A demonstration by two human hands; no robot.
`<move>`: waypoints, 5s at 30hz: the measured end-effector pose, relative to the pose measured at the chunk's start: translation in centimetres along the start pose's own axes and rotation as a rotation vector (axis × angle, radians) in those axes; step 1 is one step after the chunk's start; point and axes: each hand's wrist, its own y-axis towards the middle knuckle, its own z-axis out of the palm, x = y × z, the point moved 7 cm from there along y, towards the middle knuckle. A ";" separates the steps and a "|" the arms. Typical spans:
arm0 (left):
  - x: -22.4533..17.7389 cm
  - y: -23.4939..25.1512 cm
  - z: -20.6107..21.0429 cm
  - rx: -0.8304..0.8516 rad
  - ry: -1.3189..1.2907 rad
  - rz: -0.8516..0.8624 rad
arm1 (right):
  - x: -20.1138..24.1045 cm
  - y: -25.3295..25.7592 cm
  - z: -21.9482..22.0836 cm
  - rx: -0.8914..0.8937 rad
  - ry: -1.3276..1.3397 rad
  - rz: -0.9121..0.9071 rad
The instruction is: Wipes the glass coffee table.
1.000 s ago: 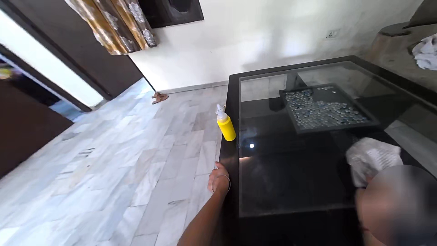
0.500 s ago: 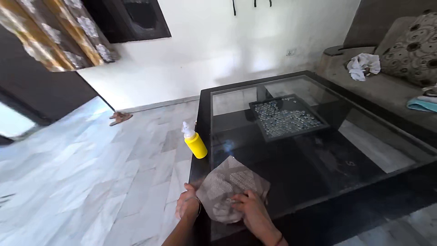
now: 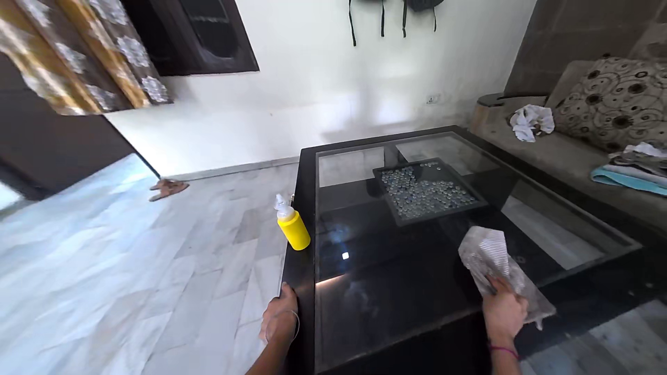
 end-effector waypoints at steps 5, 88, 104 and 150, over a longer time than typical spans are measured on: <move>0.0 0.1 0.2 -0.016 0.006 0.082 | 5.4 -4.8 3.9 0.277 -0.116 -0.207; 1.7 0.5 1.0 0.002 -0.053 -0.125 | 15.0 -22.8 9.6 0.853 0.149 -1.032; 2.0 0.9 1.3 0.026 -0.149 -0.198 | 2.5 -2.2 2.1 0.092 -0.157 -0.104; 1.6 0.5 1.2 0.015 -0.110 -0.186 | 10.3 -9.8 8.7 0.395 -0.072 -0.483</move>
